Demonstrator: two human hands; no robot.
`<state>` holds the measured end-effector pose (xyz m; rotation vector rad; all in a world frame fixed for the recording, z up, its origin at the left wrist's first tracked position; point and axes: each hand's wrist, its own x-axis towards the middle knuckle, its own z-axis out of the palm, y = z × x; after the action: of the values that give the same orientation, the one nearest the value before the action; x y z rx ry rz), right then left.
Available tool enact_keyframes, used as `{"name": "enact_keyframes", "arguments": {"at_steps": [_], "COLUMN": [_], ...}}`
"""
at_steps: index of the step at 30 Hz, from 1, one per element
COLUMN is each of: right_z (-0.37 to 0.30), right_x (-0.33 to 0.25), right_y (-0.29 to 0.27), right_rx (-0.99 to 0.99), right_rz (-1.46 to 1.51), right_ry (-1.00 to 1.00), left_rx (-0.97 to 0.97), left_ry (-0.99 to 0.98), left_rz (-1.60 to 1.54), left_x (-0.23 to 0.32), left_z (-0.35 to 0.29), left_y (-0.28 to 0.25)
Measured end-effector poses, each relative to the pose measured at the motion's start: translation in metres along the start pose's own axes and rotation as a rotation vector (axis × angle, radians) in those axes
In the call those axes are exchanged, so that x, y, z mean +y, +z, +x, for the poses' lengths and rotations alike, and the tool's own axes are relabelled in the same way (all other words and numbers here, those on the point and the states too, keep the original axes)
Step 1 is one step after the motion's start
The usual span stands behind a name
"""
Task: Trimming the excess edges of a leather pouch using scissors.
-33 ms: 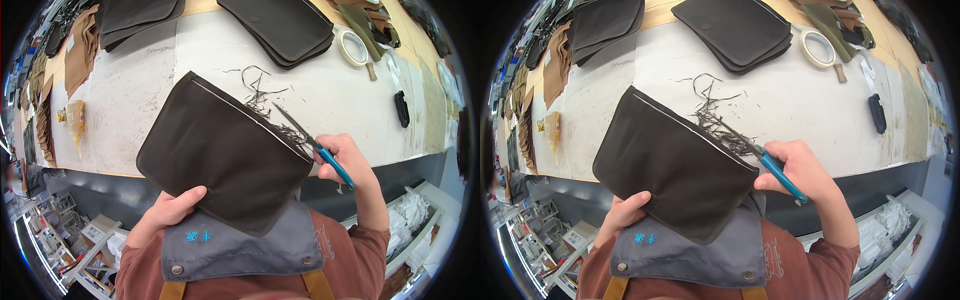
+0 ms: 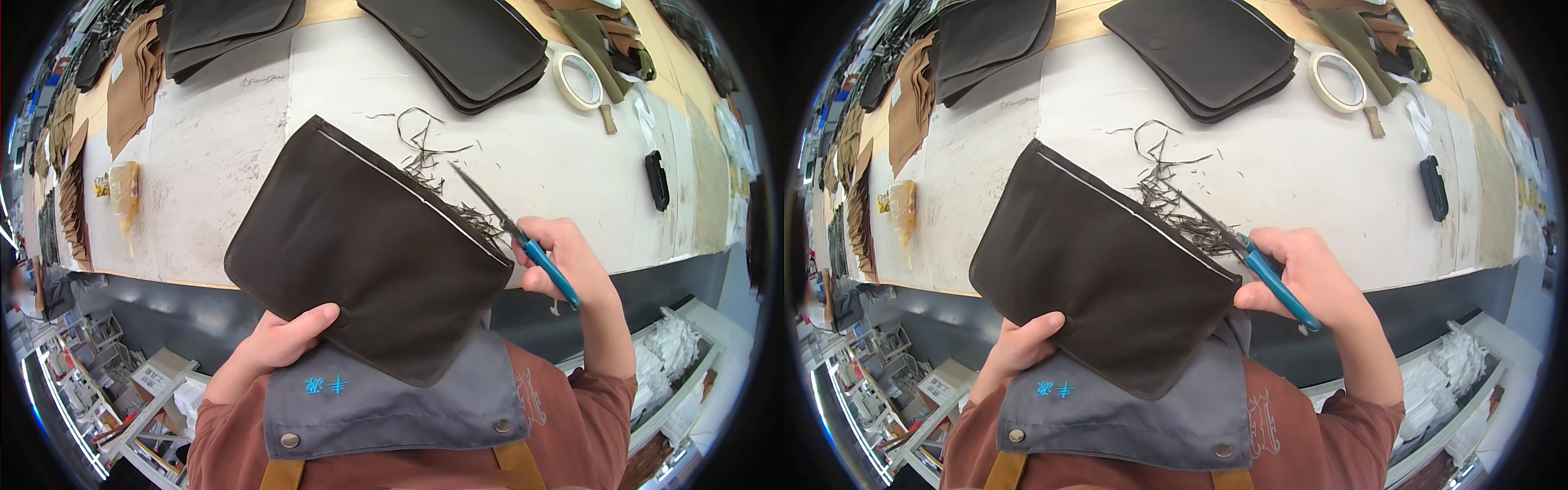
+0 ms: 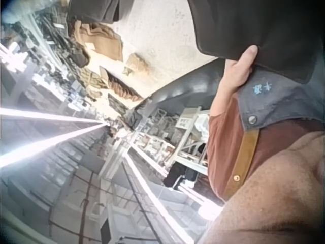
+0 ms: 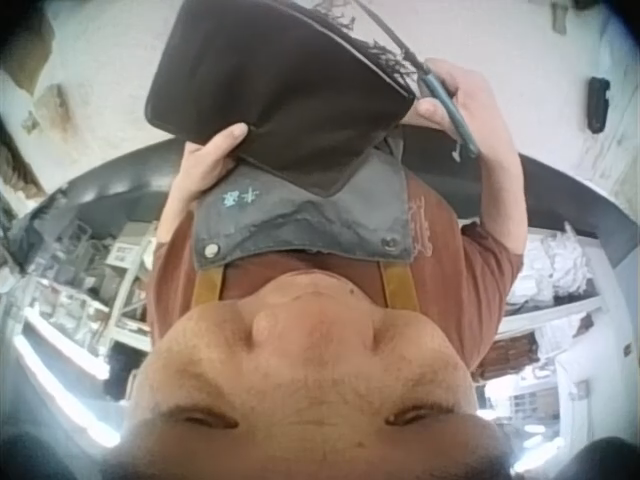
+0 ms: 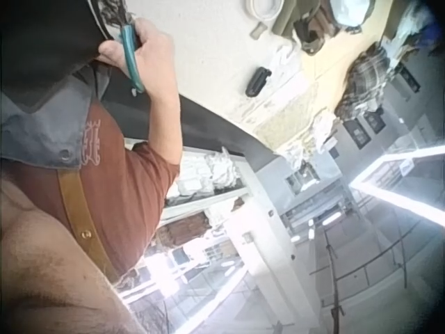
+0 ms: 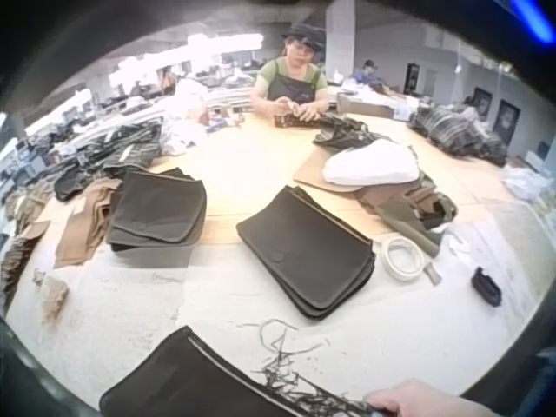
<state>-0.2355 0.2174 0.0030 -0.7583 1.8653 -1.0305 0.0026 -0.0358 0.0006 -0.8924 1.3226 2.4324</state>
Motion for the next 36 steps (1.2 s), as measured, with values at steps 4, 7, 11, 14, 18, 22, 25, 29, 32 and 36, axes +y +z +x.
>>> {"name": "enact_keyframes", "arguments": {"at_steps": [4, 7, 11, 14, 18, 22, 25, 29, 32, 36], "right_z": [0.012, 0.022, 0.028, 0.029, 0.027, 0.026, 0.025, 0.024, 0.023, 0.023], "right_x": [-0.013, -0.020, -0.019, -0.021, -0.021, -0.020, -0.019, -0.018, -0.020, -0.022], "right_y": [0.001, 0.002, 0.002, 0.002, 0.001, 0.002, 0.002, 0.003, 0.005, 0.005], "right_rx": [-0.006, -0.075, -0.082, -0.101, -0.106, -0.117, -0.115, -0.091, -0.079, -0.060], "right_rz": [-0.075, -0.159, -0.205, -0.220, -0.199, -0.196, -0.181, -0.125, -0.106, -0.102], "right_ry": [0.010, -0.007, -0.038, -0.019, 0.019, 0.017, 0.015, 0.050, 0.073, 0.070], "left_rx": [-0.023, -0.075, -0.097, -0.111, -0.135, -0.135, -0.136, -0.149, -0.155, -0.156], "left_ry": [-0.053, -0.035, -0.041, -0.040, -0.018, 0.048, 0.032, 0.018, 0.014, 0.016], "left_rz": [0.008, 0.044, 0.063, 0.054, 0.083, 0.076, 0.060, 0.063, 0.071, 0.091], "left_x": [0.001, 0.003, 0.004, 0.003, 0.003, 0.002, 0.002, 0.003, 0.004, 0.004], "left_z": [0.003, 0.003, 0.004, 0.004, 0.005, 0.006, 0.007, 0.007, 0.007, 0.007], "left_y": [0.000, 0.001, 0.001, 0.001, -0.002, 0.001, 0.002, 0.001, 0.001, 0.003]}}
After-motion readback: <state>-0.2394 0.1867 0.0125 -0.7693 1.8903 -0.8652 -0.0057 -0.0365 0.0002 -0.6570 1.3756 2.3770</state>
